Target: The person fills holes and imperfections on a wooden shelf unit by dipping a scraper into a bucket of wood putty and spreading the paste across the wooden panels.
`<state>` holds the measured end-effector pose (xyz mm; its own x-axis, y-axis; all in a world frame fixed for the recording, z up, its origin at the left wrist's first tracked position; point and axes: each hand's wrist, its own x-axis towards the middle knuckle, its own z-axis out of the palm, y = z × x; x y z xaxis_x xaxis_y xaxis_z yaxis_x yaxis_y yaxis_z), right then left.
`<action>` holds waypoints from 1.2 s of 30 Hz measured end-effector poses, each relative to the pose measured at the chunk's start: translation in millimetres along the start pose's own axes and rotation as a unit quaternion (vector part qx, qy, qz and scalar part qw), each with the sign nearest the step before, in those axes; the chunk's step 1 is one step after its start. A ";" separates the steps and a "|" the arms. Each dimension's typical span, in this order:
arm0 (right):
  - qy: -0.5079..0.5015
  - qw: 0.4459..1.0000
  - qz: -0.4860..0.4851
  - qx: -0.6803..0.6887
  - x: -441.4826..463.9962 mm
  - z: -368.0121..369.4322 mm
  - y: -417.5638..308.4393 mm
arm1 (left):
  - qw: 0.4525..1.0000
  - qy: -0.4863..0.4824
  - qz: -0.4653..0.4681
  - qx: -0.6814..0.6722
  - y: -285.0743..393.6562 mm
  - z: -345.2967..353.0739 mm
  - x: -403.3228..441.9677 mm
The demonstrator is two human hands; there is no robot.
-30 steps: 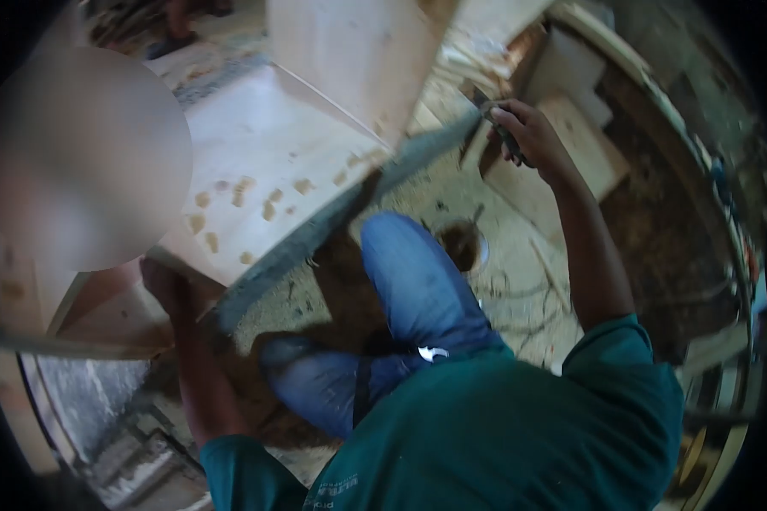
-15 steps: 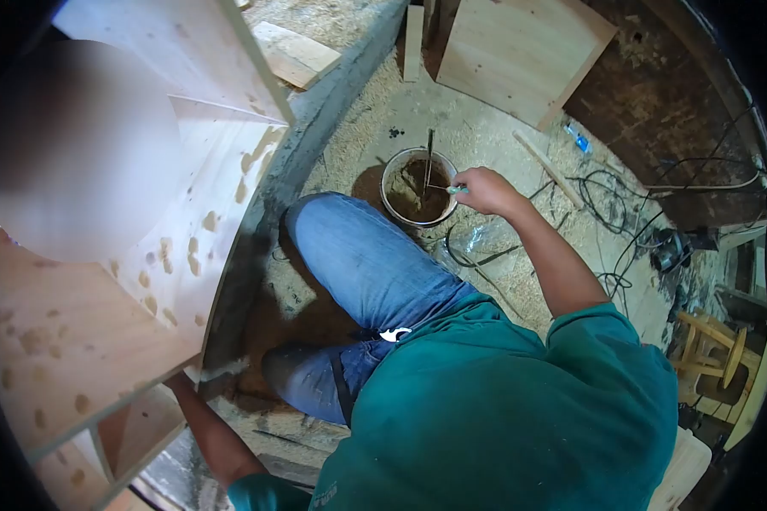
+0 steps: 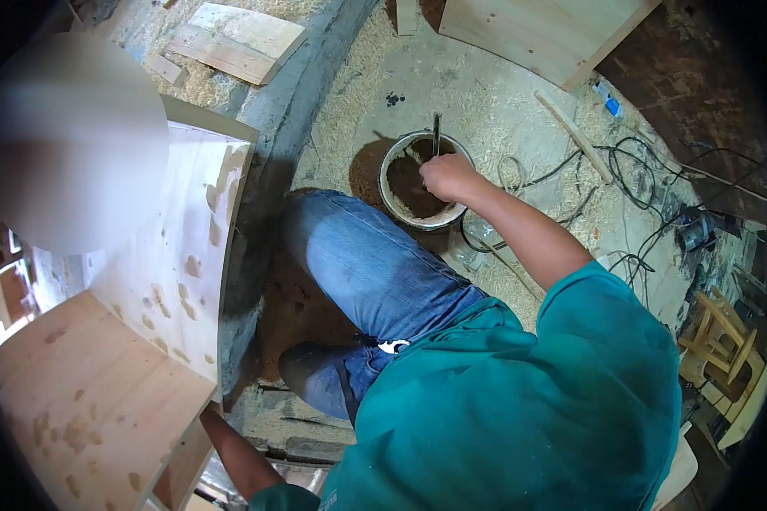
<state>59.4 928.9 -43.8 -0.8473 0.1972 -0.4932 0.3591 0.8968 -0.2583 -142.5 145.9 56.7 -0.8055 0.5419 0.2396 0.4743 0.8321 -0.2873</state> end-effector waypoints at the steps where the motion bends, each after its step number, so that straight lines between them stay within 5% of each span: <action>1: -0.001 0.999 -0.013 -0.029 4.5 4.9 0.1 | 1.000 -0.005 0.002 0.001 2.5 -1.1 -0.2; 9: -0.025 0.991 -0.082 -0.104 30.5 42.8 1.9 | 0.999 -0.038 0.017 0.007 16.0 -13.2 -10.6; 20: -0.204 0.974 -0.067 -0.071 34.2 4.8 -7.8 | 0.998 -0.044 0.035 0.011 12.7 -17.3 -5.8; 26: -0.118 0.993 0.012 0.004 43.7 22.0 -5.5 | 0.998 -0.044 0.044 0.012 16.2 -17.6 -5.1; 36: -0.126 0.989 0.029 0.068 44.2 45.1 -3.7 | 0.997 -0.039 0.070 0.015 20.5 -16.5 7.3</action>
<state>38.3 916.4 -102.1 -0.7062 0.1260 -0.6967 0.4678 0.8216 -0.3256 -132.8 168.9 67.9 -0.7580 0.6405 0.1234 0.5739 0.7448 -0.3404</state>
